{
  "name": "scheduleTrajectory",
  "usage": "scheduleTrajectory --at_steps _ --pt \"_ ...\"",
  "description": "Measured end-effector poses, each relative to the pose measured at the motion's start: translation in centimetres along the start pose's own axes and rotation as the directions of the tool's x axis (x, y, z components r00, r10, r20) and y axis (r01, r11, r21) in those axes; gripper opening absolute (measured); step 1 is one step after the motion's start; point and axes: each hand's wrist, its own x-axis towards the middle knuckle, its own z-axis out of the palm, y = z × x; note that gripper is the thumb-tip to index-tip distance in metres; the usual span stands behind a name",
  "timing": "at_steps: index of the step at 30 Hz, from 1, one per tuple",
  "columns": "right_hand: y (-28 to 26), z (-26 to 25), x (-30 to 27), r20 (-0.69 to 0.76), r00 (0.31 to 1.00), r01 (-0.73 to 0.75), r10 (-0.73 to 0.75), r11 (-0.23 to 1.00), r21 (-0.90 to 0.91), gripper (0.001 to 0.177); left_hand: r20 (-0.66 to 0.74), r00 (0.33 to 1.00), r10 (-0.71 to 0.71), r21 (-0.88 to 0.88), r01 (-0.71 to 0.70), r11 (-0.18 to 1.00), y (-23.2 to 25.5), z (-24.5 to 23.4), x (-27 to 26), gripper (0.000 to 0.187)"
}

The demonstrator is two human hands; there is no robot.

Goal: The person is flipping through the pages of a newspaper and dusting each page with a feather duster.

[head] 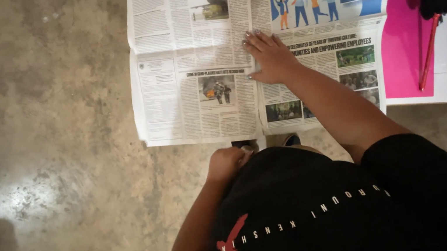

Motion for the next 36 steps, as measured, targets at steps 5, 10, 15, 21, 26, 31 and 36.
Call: scheduleTrajectory --at_steps 5,10,15,21,26,31,36 --pt "2.3 0.3 -3.8 -0.303 0.953 0.076 0.009 0.961 0.267 0.077 -0.213 0.976 -0.054 -0.047 0.045 0.998 1.9 -1.4 -0.2 0.025" --pt "10.8 2.6 -12.2 -0.64 0.709 -0.143 0.297 0.949 0.282 0.066 -0.395 0.904 0.166 0.112 -0.132 0.985 4.7 -3.5 3.4 0.048" --pt "22.1 5.5 -21.5 -0.728 0.376 -0.666 0.573 0.713 0.217 0.084 -0.052 0.992 0.113 0.356 -0.088 0.93 7.2 -4.2 6.9 0.107" --pt "19.5 0.2 -26.8 -0.354 0.405 -0.667 0.843 0.537 0.516 0.05 -0.039 0.999 -0.006 0.42 0.021 0.907 6.7 -1.7 8.7 0.104" --pt "19.8 5.3 -27.1 -0.426 0.395 -0.453 0.814 0.576 0.681 0.021 -0.101 0.995 0.025 0.446 0.023 0.895 5.0 0.7 8.9 0.102" --pt "8.4 5.8 -29.3 -0.488 0.262 -0.387 0.833 0.554 0.737 0.016 -0.042 0.998 -0.037 0.353 0.049 0.934 8.5 -3.4 8.1 0.105" --pt "-2.8 3.3 -33.2 -0.049 0.786 -0.464 0.617 0.64 0.612 0.047 -0.079 0.996 -0.039 0.32 0.062 0.945 7.9 -1.6 8.7 0.108"
